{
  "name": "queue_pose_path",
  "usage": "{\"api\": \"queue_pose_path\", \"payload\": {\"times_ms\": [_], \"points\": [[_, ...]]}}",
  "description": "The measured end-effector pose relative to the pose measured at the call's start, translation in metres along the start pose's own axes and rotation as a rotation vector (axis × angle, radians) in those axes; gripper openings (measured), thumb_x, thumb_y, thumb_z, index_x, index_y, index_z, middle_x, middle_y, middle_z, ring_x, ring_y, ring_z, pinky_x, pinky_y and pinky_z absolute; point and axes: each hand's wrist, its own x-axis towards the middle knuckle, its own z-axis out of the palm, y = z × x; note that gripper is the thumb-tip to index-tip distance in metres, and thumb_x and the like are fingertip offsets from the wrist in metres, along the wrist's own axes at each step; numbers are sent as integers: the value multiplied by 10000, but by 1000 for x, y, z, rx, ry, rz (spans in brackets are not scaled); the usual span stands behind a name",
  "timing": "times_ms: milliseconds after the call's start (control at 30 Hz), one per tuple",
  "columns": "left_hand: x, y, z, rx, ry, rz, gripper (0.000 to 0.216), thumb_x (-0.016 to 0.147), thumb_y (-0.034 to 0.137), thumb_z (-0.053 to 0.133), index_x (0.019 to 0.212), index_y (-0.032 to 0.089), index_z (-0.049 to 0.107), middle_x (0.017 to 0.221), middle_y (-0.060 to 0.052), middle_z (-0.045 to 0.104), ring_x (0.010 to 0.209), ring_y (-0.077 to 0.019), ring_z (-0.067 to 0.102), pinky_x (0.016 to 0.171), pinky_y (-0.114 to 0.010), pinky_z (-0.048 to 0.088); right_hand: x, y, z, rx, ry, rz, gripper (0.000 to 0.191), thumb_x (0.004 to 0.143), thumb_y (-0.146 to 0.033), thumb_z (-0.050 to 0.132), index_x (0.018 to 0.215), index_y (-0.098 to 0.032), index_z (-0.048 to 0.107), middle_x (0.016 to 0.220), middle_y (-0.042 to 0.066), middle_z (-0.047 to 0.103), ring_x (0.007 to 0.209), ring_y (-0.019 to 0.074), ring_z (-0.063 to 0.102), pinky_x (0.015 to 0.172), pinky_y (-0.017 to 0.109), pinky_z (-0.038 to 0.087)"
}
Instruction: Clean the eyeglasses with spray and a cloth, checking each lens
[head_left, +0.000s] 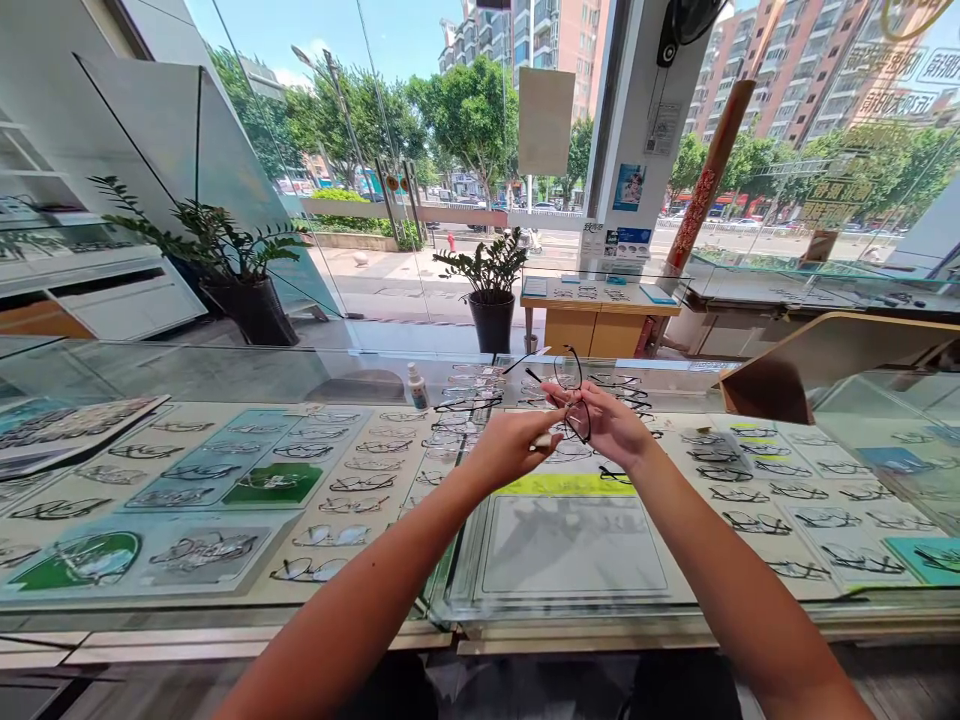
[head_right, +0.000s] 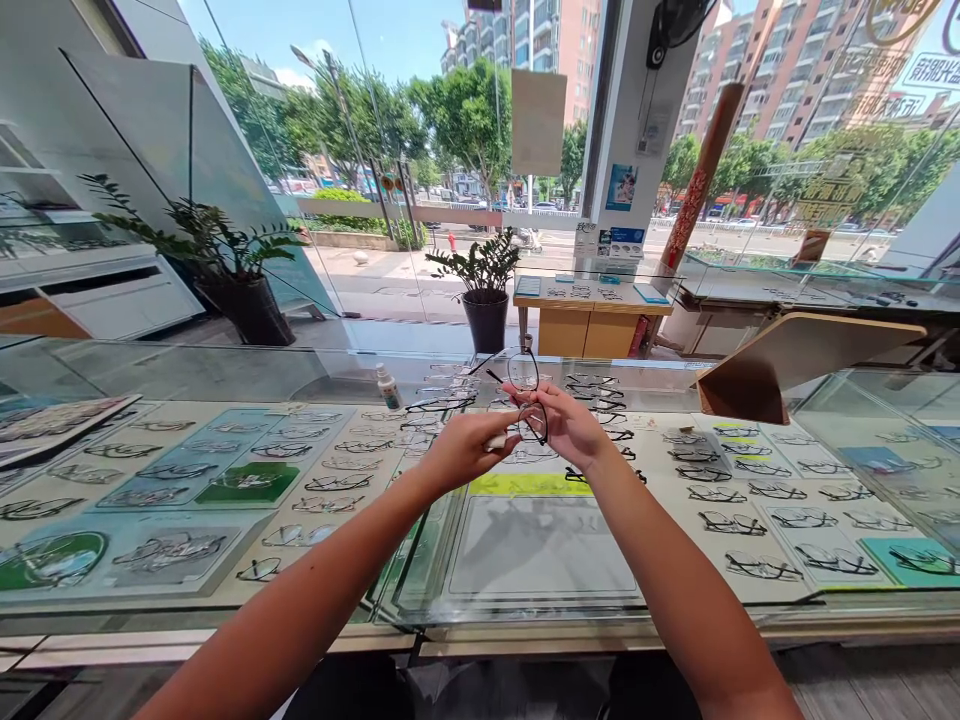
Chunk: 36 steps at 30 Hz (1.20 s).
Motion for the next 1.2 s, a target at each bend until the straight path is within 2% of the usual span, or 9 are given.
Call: {"api": "queue_pose_path", "payload": {"times_ms": [100,333,533,600,767,933,1033,1100,1200], "points": [[0,3,7,1,-62,-1,334,1020,350,614,1327,283,727,1008,-36,834,839,-202,764,690,-281,454,-2,0,7,15,-11,0,168,904,-359,789,837,-262,669,1346,50,783,1397,215,644,1058,311,558],[-1,-2,7,2,40,-152,355,1026,404,614,1336,279,733,1054,-55,837,821,-201,763,712,-286,472,1,4,5,61,35,-108,119,917,-339,785,898,-281,683,1287,21,806,1263,184,722,1162,390,517],[0,-6,8,-3,9,-273,313,999,412,640,1227,253,783,981,-59,833,797,-214,748,719,-302,472,-1,-3,0,101,82,-192,163,877,-342,839,909,-295,687,1245,-11,811,1231,173,735,1119,348,553],[1,-8,5,-34,5,-257,311,1000,406,633,1225,256,788,962,-54,828,783,-202,737,710,-293,464,-2,-8,-2,117,104,-210,176,864,-347,855,905,-290,694,1234,-6,813,1230,175,738,1095,333,569],[2,-13,-7,-79,26,-192,422,1009,383,607,1408,294,714,919,-30,818,725,-168,693,682,-274,425,-3,-18,-9,195,170,-242,153,858,-342,858,912,-292,725,1176,-25,825,1200,181,756,1067,338,599],[2,-9,-7,-136,-13,-157,432,1011,385,612,1426,308,702,812,-3,772,681,-150,649,661,-256,410,-5,-21,-9,248,204,-227,104,880,-318,833,921,-284,744,1118,-29,835,1180,181,766,1064,338,606],[2,-10,-10,-137,54,-163,509,1008,391,605,1506,289,627,783,15,734,631,-128,599,660,-245,409,-7,-21,-8,273,198,-205,92,885,-316,824,896,-280,740,1082,-31,836,1150,183,774,1047,343,612],[2,-19,-21,-103,136,-198,516,998,405,607,1495,267,632,796,13,721,627,-124,586,661,-246,408,-7,-22,-8,281,211,-208,82,891,-319,814,895,-285,739,1072,-36,835,1150,183,773,1055,350,607],[-2,-47,-50,-22,388,-379,386,991,464,606,1244,216,763,716,9,660,610,-137,561,640,-263,389,-8,-24,-11,263,235,-225,72,894,-340,808,897,-308,743,1070,-44,833,1166,192,764,1109,397,578]]}}
